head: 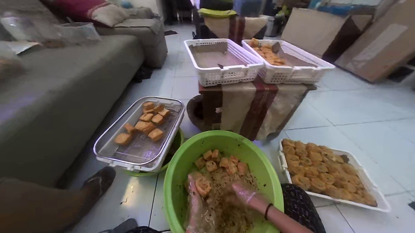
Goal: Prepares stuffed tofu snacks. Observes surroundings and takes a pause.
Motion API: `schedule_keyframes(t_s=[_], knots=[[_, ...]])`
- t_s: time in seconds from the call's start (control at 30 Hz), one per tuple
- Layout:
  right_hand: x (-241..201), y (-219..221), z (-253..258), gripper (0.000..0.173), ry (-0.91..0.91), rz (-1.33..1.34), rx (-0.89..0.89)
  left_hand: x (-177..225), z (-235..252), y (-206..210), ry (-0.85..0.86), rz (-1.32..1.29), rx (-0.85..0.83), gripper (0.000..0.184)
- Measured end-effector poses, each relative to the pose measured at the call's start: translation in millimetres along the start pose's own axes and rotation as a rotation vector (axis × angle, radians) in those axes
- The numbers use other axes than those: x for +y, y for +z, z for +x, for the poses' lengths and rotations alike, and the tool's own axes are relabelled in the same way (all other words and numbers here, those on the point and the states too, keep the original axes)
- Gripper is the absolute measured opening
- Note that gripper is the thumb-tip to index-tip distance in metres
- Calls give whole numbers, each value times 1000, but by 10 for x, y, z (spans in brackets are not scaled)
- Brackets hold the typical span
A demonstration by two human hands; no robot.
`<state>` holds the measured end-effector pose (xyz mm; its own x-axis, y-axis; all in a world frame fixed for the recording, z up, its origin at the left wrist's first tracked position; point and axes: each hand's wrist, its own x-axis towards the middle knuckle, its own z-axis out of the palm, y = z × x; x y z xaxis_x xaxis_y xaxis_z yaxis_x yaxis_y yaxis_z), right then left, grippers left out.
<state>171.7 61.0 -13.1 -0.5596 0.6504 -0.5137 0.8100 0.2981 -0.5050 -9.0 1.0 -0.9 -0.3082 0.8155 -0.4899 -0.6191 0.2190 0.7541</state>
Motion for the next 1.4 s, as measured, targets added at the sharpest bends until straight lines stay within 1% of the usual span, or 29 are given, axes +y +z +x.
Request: schedule_keyframes(t_s=[0.07,0.1,0.13,0.2,0.27,0.37,0.47,0.53,0.63,0.67,0.73,0.8,0.87,0.9,0.93,0.97,1.07,1.13,1.17,1.2,1.27,1.33,1.4], knots=[[-142,-228,-155,34,57,121,75,12,6,19,31,115,80,63],[-195,-310,-224,38,56,219,150,48,-21,24,45,188,63,64],[-251,-378,-284,40,22,318,232,62,-34,45,75,258,48,65],[-399,-460,-365,42,-46,504,359,27,-25,102,160,398,88,61],[-603,-476,-422,42,-48,617,420,5,-25,99,213,476,70,54],[-835,-300,-437,43,-68,611,492,-13,-28,65,272,516,53,48],[-929,35,-422,41,-110,479,689,-37,-19,37,271,456,46,50],[-965,126,-459,37,-75,343,793,-27,-53,36,243,388,14,53],[-1000,-6,-482,20,-5,249,727,-10,-112,58,187,407,-41,62],[-980,-47,-446,18,7,207,695,-17,-146,74,164,420,-53,61],[-952,-70,-380,20,2,160,672,-24,-189,94,158,432,-97,57],[-994,-144,-415,27,-31,138,591,-50,-149,103,189,435,-129,51],[-979,-217,-508,31,-126,133,537,-41,-131,107,198,452,-79,47],[-941,-228,-562,38,-177,159,538,-27,-131,100,199,470,-43,45],[-915,-230,-608,44,-206,174,549,12,-147,98,197,490,-20,45],[-931,-224,-648,43,-204,175,568,32,-153,107,201,490,-4,45],[-1029,7,-674,33,-208,96,710,-12,-159,118,221,415,-4,47],[-987,158,-583,28,-214,75,810,-46,-135,80,251,383,1,54],[-959,155,-548,26,-196,80,810,-41,-129,51,273,410,-6,56],[-935,108,-529,24,-147,99,751,-30,-135,26,296,458,-17,56],[-946,-59,-477,19,-22,176,622,-28,-147,28,336,560,-31,48],[-970,-175,-402,21,77,221,521,-51,-142,69,310,575,-40,44],[-1022,-163,-398,25,62,237,504,-47,-119,93,264,514,-57,46]])
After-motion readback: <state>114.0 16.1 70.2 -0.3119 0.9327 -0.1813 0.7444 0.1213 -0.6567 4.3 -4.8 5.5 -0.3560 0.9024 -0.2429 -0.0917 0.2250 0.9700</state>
